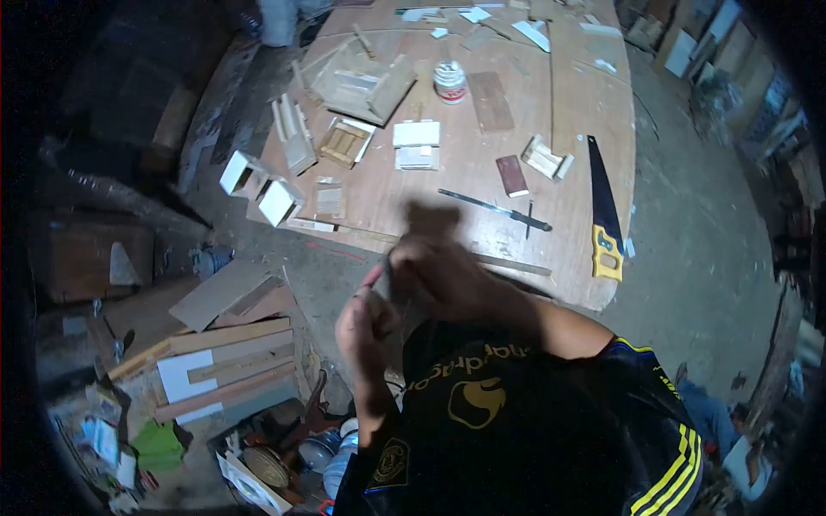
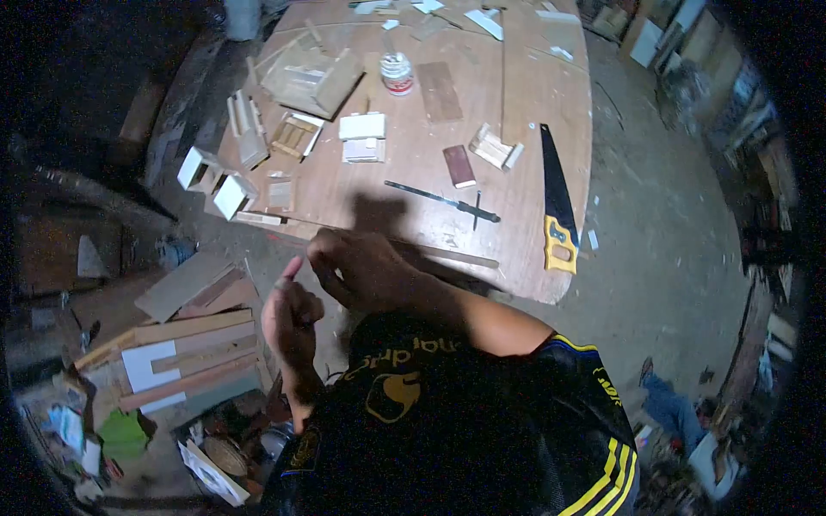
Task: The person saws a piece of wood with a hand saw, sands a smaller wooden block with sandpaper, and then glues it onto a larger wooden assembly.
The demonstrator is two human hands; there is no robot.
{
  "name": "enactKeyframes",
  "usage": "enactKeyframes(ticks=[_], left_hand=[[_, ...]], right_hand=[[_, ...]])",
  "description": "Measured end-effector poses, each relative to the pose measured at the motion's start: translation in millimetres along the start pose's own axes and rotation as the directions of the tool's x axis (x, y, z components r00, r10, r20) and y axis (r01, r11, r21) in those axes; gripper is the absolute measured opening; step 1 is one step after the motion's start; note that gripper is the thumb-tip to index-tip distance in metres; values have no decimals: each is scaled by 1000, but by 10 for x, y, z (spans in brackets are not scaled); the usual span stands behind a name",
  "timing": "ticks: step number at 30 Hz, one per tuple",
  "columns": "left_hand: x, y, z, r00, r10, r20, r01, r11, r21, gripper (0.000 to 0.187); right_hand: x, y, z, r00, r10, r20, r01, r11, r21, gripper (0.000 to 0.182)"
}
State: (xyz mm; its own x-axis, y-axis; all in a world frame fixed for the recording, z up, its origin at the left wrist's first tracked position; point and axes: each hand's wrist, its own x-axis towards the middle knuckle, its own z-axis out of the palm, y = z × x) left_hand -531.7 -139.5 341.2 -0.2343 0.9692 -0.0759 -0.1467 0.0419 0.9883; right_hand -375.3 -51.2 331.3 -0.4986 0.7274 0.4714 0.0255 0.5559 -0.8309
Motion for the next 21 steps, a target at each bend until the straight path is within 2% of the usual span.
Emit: enactKeyframes(ticks=[1,2,3,4,6,7,8,9,11,13,14,16,17,18,20,21], left_hand=[[-7,31,-14,985,-159,-60,146,973,-180,55],[12,19,-54,986,-166,-31,158,971,-182,55],[36,1,-123,984,-171,-57,151,953,-261,58],[65,-24,-203,980,-183,-84,144,930,-339,60],[163,-95,-405,981,-194,-18,175,918,-356,59],[238,-141,-510,983,-174,53,182,938,-294,59],[316,-144,-571,981,-150,120,175,956,-235,58],[364,-132,-641,972,-140,186,185,950,-252,53],[434,-111,-733,964,-183,191,232,933,-275,51],[513,-18,-788,950,-212,228,277,911,-306,48],[548,3,-810,955,-207,213,266,915,-304,48],[625,15,-867,943,-248,222,288,942,-171,41],[658,26,-945,946,-205,252,218,976,-26,40],[682,33,-1007,943,-203,264,219,975,-34,40],[730,58,-1086,939,-78,334,61,996,60,38],[766,299,-1048,940,-113,321,51,980,194,35]], right_hand=[[-73,28,73,992,109,63,-109,994,-4,14],[-138,51,134,969,216,123,-216,976,-13,13],[-210,59,175,949,259,178,-256,966,-41,11],[-288,114,234,948,277,159,-272,961,-54,11],[-395,193,378,939,256,231,-256,966,-31,12],[-426,211,442,893,346,288,-337,938,-82,12],[-431,228,497,891,355,282,-342,935,-93,12],[-445,251,571,907,322,272,-289,945,-155,13],[-476,308,742,920,273,282,-222,954,-201,14],[-483,377,871,836,460,297,-372,875,-309,16],[-427,354,929,839,448,309,-361,883,-301,16],[-320,278,1001,850,470,239,-375,857,-353,17],[-297,261,1049,836,505,216,-417,839,-349,19],[-272,253,1083,833,512,207,-422,832,-360,19],[-241,235,1126,825,533,188,-437,813,-384,16],[-251,228,1165,823,542,172,-446,803,-395,16]])
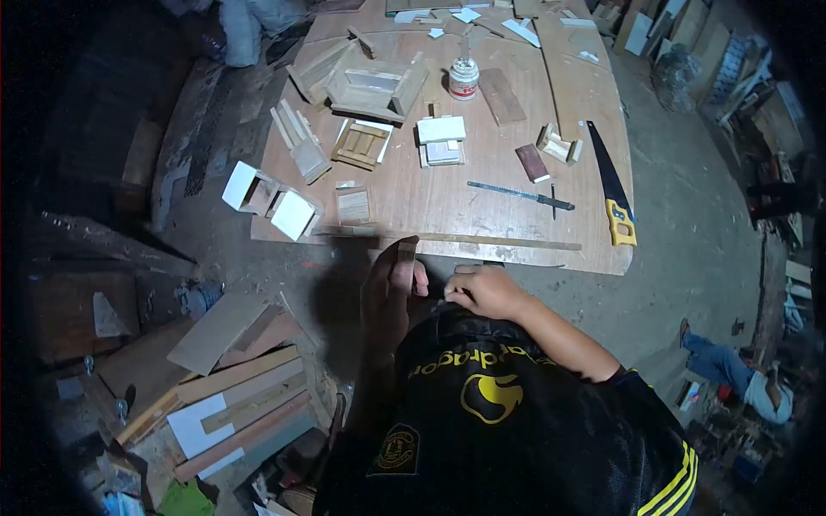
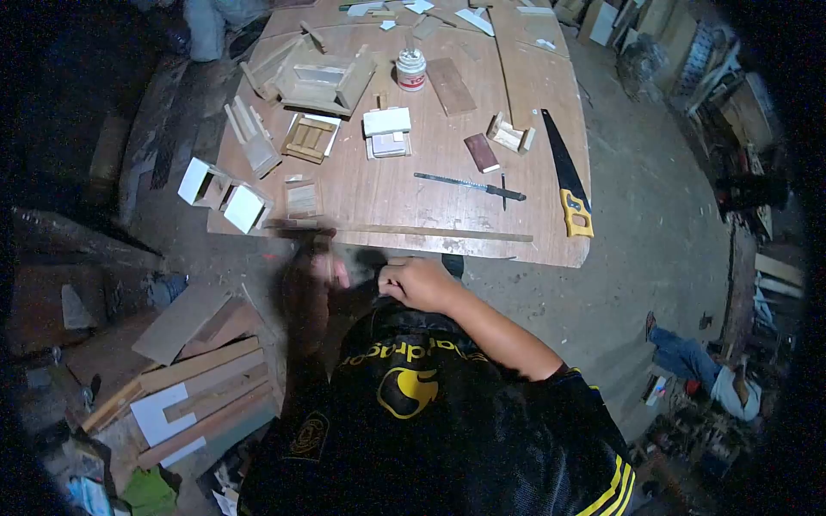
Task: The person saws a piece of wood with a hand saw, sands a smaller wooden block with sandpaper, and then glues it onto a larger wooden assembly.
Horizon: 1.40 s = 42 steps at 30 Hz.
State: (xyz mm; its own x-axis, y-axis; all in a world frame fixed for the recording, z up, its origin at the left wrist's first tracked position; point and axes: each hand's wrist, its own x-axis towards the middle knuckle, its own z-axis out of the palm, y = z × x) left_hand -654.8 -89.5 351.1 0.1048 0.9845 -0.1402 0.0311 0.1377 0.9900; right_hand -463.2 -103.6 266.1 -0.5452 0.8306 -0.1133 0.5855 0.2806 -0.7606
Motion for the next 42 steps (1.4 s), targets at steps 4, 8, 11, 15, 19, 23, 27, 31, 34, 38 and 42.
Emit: enactKeyframes(ticks=[4,8,11,15,19,23,27,31,34,38,42], left_hand=[[98,-30,-172,997,-72,20,73,996,-50,29],[155,-236,-357,991,109,76,-105,993,-61,30],[226,-519,-534,984,119,134,-73,949,-307,33],[246,-618,-596,990,98,101,-74,973,-219,39],[262,-645,-606,994,18,109,27,914,-404,39],[328,-716,-529,998,27,64,5,892,-451,34],[331,-629,-415,996,-70,-54,55,969,-240,34],[390,-601,-307,998,50,-37,-56,984,-168,44],[382,-556,-82,976,-203,-76,139,857,-497,46],[304,-593,134,973,-132,-191,37,899,-436,41],[153,-372,364,901,-212,-378,97,949,-300,36]], right_hand=[[16,-37,178,998,-4,-67,4,1000,3,15],[62,-238,233,993,5,-122,-3,1000,15,20],[90,-269,321,985,13,-174,-14,1000,-5,27],[100,-323,329,992,61,-114,-65,997,-37,29],[126,-233,391,993,56,-106,-63,996,-60,29],[164,-191,330,998,24,-61,-27,998,-57,28],[280,-44,150,998,-40,51,41,999,-15,18],[394,161,-122,987,-64,146,46,991,123,26],[543,322,-551,976,-70,204,39,988,150,34],[926,1029,-1135,996,-41,81,16,957,290,24],[1813,2059,-1857,969,85,-234,-41,982,186,20]])
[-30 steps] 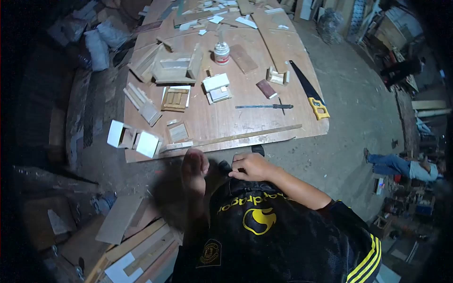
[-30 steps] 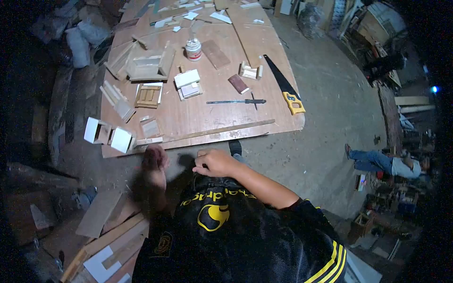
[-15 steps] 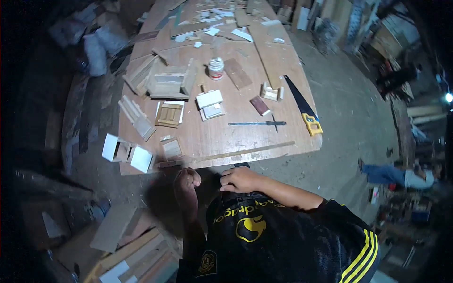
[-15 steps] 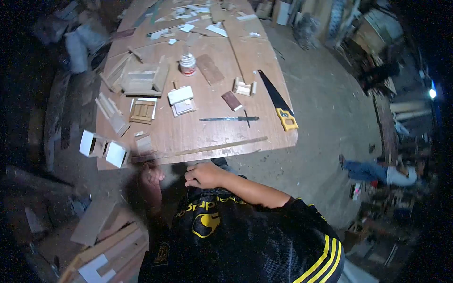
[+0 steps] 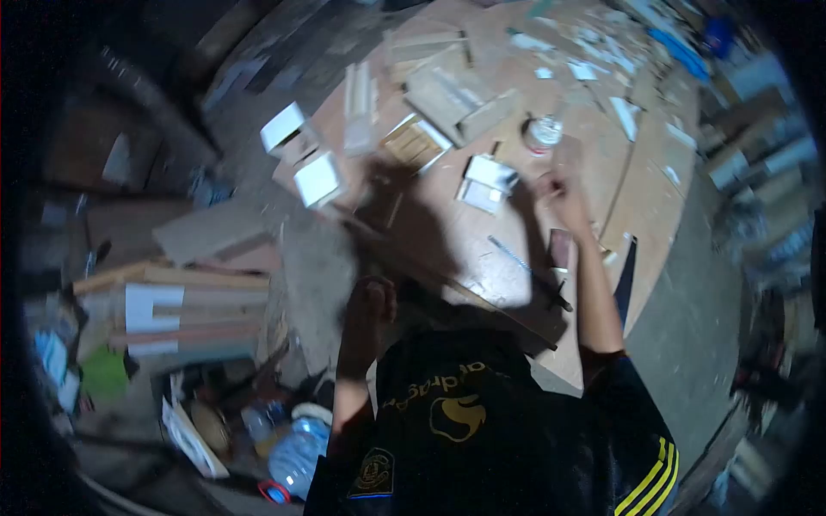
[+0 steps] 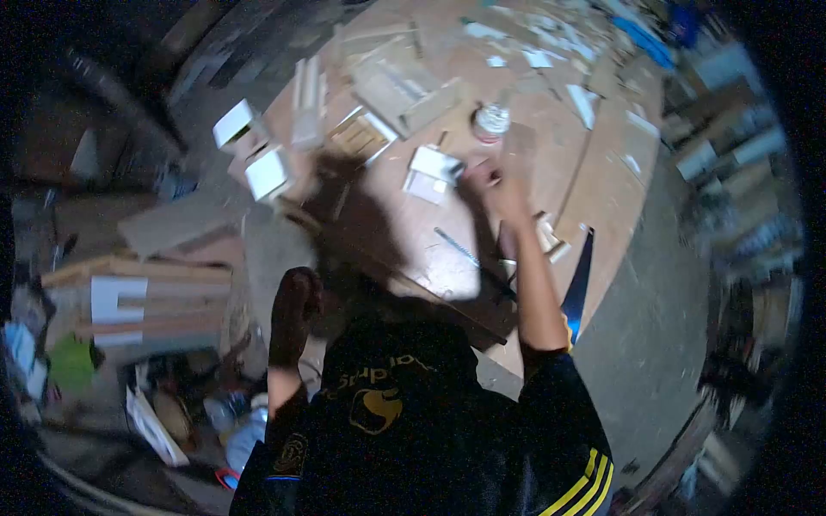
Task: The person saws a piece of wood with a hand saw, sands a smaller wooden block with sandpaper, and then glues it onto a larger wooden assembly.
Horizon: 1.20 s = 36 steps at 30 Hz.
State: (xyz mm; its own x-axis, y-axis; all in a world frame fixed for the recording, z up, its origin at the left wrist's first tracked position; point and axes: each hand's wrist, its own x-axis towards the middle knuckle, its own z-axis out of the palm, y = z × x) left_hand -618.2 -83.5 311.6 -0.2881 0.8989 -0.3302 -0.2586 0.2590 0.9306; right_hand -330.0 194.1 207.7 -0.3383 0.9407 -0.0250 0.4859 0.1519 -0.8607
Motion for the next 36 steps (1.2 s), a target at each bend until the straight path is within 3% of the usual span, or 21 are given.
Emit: enactKeyframes(ticks=[1,2,3,4,5,8,12,14,18,20,23,24,25,27,28,30,32,36], left_hand=[[-105,-31,42,998,-10,-58,10,1000,1,36],[-203,-65,94,995,-48,-92,60,990,130,31],[-258,-87,133,990,-76,-121,105,961,257,27],[-350,-184,138,998,-52,-45,59,984,168,24],[-423,-243,174,997,-39,-71,51,984,172,24],[-528,-239,347,991,-96,-91,116,961,250,21],[-615,-191,354,990,-56,-126,88,961,263,21],[-641,-208,328,963,-155,-220,201,959,201,22],[-662,-211,341,953,-167,-254,219,956,193,23],[-668,-236,356,953,-173,-249,223,957,187,24],[-648,-235,386,948,-198,-247,246,952,182,25],[-638,-232,401,942,-222,-252,272,945,182,26],[-625,-243,405,943,-226,-245,274,945,181,26],[-596,-264,385,956,-195,-218,248,937,248,29],[-582,-265,378,964,-189,-190,233,939,252,30],[-554,-227,391,970,-178,-166,214,949,232,30],[-547,-234,392,975,-166,-146,195,958,211,31],[-532,-324,359,988,-93,-124,107,988,115,29]], right_hand=[[272,54,-192,988,-66,-141,53,995,-88,28],[588,283,-288,954,-138,-266,110,987,-116,35],[858,335,-427,958,-104,-269,69,988,-136,48],[1019,231,-525,956,-46,-291,-28,969,-244,55],[1173,161,-591,946,8,-325,-126,930,-346,63],[1604,375,-640,961,53,-270,-180,862,-474,70],[1735,528,-570,977,35,-209,-127,886,-445,57],[1766,530,-518,956,126,-264,-244,842,-481,47],[1704,474,-527,956,77,-283,-218,834,-507,48],[1685,453,-570,951,-16,-307,-148,853,-500,49],[1550,30,-753,932,-39,-361,-162,846,-508,49],[1584,74,-849,910,-147,-387,-73,863,-500,52],[1570,91,-985,909,-144,-390,-80,860,-504,52],[1558,21,-1257,854,-322,-409,107,878,-467,45],[1440,-161,-1346,853,-323,-411,106,877,-468,45],[937,-576,-1455,840,-176,-514,154,984,-85,34],[561,-647,-1501,877,-17,-481,141,965,223,27],[-237,-394,-1114,982,139,-127,-18,739,674,30]])
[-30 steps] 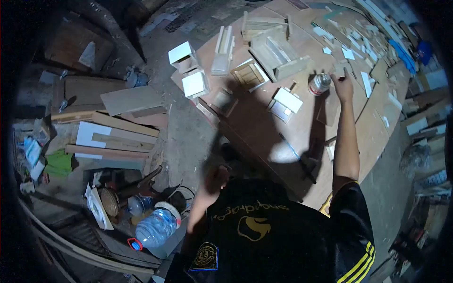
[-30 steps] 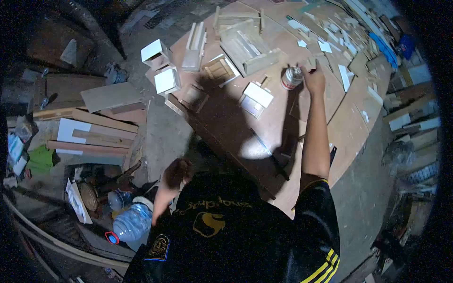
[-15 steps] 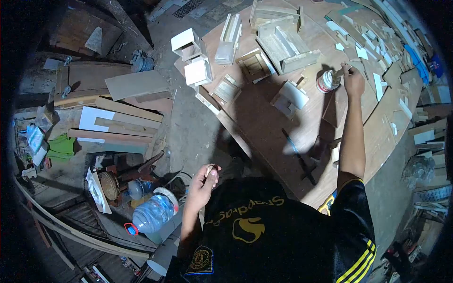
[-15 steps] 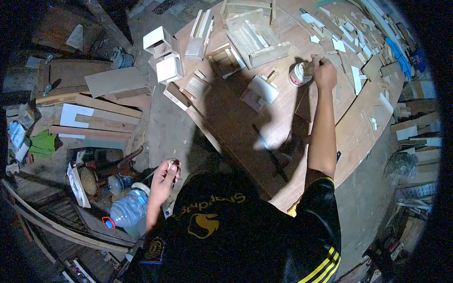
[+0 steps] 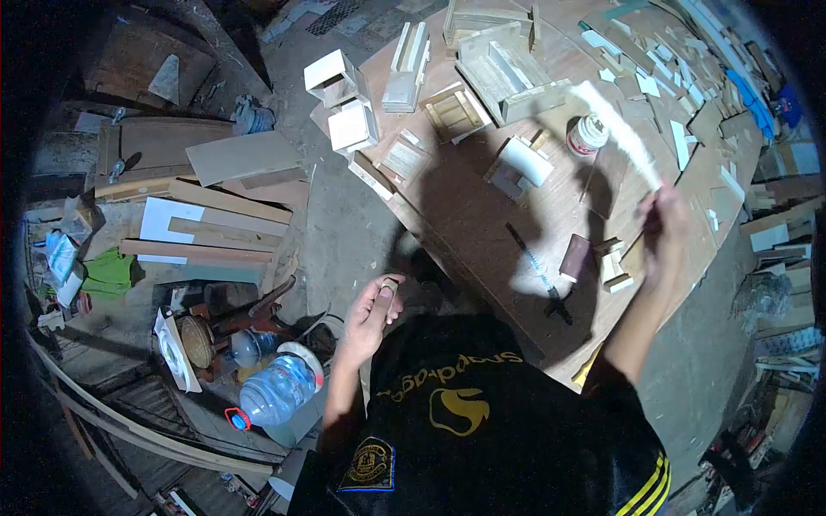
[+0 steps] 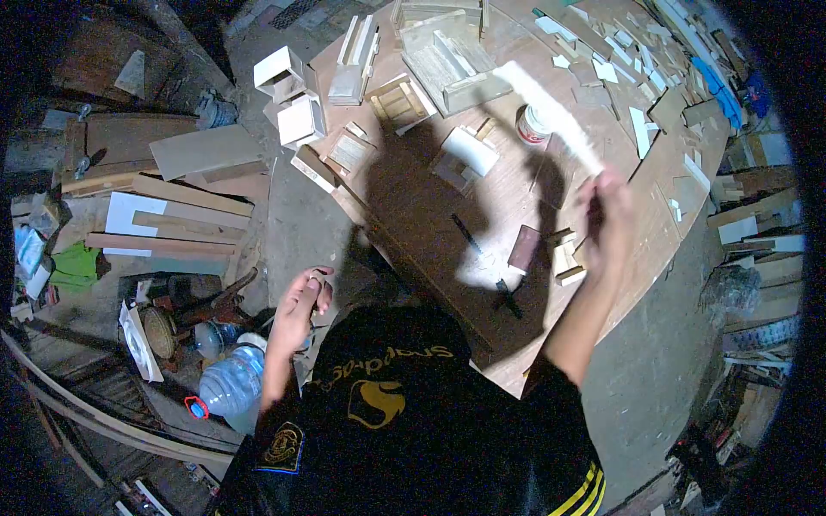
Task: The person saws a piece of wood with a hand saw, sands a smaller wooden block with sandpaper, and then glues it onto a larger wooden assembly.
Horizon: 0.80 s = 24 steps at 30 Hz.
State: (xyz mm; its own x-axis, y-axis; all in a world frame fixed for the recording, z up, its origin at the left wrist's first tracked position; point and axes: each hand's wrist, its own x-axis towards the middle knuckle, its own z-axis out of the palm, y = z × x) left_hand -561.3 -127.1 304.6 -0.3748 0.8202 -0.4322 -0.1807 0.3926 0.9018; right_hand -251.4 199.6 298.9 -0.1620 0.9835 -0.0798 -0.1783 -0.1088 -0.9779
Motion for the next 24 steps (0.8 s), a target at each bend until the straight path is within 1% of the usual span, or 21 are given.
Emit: enactKeyframes(ticks=[1,2,3,4,5,6,7,8,9,11,12,13,14,15,16,18,19,20,21,22,24], left_hand=[[3,-12,-3,1000,11,-11,-11,1000,5,28],[14,-31,-7,1000,16,-13,-16,1000,5,28],[26,-54,-13,998,54,-28,-54,999,9,27],[35,-63,-18,995,92,-43,-91,996,13,26],[40,-59,-25,994,96,-44,-96,995,16,26],[43,-52,-36,993,93,-68,-92,995,29,24],[44,-43,-46,992,90,-90,-87,995,43,22],[46,-19,-43,992,94,-86,-90,995,48,22],[44,26,-30,986,143,-89,-139,989,56,22],[30,141,-15,975,204,-84,-198,977,72,21],[15,209,-13,964,262,-50,-258,964,68,21],[-7,268,-15,948,317,-17,-315,947,62,21],[-24,313,-26,946,324,-12,-323,944,66,21],[-40,352,-41,931,365,26,-365,931,-12,20],[-57,394,-53,911,408,60,-401,911,-92,20],[-107,506,-49,901,431,47,-423,899,-115,19],[-133,548,-47,895,445,32,-437,889,-139,19],[-159,571,-49,891,452,26,-445,885,-137,19],[-183,589,-55,888,458,21,-453,884,-115,22],[-205,610,-60,885,465,14,-462,882,-93,27],[-293,662,-57,900,435,-15,-434,896,-96,29]], right_hand=[[-248,204,44,989,134,63,-146,958,248,31],[-453,492,-9,943,169,288,-282,866,413,33],[-717,722,44,894,292,339,-446,649,616,31],[-982,749,315,865,502,27,-425,702,572,30],[-1279,1050,153,895,270,355,-194,952,-237,32],[-1449,1698,-20,784,451,427,-613,671,418,33],[-1640,1311,295,695,440,569,-719,388,577,34],[-1707,1222,398,662,401,633,-692,652,312,35],[-1746,1139,507,667,395,631,-688,652,319,35],[-1757,985,727,462,269,845,-779,579,241,44],[-1749,918,806,436,159,886,-807,504,307,53],[-1728,884,837,441,150,885,-802,507,314,53],[-1707,861,863,474,194,859,-732,628,263,57],[-1701,826,888,512,231,827,-650,734,197,62],[-1727,763,907,514,222,829,-643,739,201,62],[-1789,571,946,696,320,643,-424,906,8,27],[-1790,427,1004,694,312,649,-417,909,9,27],[-1797,254,1082,773,158,614,-182,983,-25,24],[-1802,154,1142,811,-13,585,63,996,-66,22],[-1797,129,1151,805,-20,592,71,996,-63,22],[-1791,97,1122,760,-104,642,321,918,-232,27]])
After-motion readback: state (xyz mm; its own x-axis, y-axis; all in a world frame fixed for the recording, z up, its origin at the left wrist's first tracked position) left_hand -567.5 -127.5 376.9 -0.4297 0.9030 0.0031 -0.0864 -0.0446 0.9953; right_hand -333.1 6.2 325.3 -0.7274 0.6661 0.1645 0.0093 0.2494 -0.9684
